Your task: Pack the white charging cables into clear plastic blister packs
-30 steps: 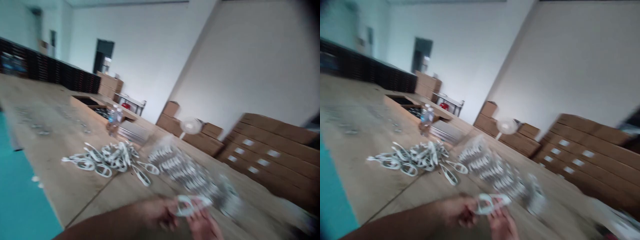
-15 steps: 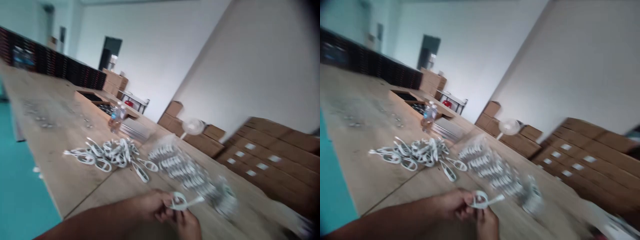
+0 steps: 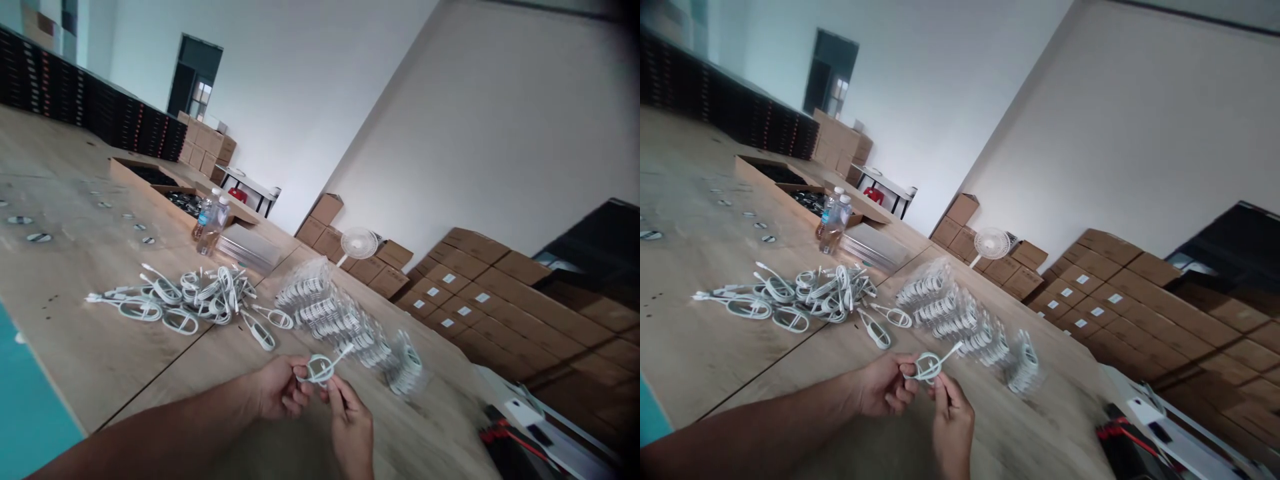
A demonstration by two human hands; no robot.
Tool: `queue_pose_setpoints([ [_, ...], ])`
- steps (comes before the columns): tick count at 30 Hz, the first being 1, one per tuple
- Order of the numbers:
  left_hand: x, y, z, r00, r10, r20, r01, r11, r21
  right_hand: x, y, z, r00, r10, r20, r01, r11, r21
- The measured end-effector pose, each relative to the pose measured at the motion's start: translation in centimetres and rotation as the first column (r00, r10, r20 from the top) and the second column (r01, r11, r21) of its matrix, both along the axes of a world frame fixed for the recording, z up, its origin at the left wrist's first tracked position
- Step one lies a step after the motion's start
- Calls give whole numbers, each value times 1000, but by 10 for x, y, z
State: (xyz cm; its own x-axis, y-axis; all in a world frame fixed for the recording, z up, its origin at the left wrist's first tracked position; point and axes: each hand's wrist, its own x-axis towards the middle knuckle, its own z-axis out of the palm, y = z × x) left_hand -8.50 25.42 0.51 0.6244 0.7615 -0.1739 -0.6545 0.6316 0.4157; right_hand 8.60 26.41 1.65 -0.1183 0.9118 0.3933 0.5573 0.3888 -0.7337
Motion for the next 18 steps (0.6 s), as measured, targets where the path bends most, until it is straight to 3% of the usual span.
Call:
queue_pose_setpoints([
  [3,5,-1,0,982,97,-165,-87,994,66,-2,1,-4,991,-125,-45,128,989,78],
  [6,13,-3,0,929,209,-306,-168,974,155,-7,0,-5,978,-208,-23,204,922,329],
  [10,21,-8,1,883,255,-395,-168,956,241,-11,-3,-2,949,-247,196,96,819,566],
  [15,23,-9,0,762,367,-533,-184,913,364,-10,-11,9,910,-256,328,-26,752,659],
  [18,19,-6,-2,672,419,-611,-197,896,398,-12,-19,17,932,-192,307,-71,736,674],
])
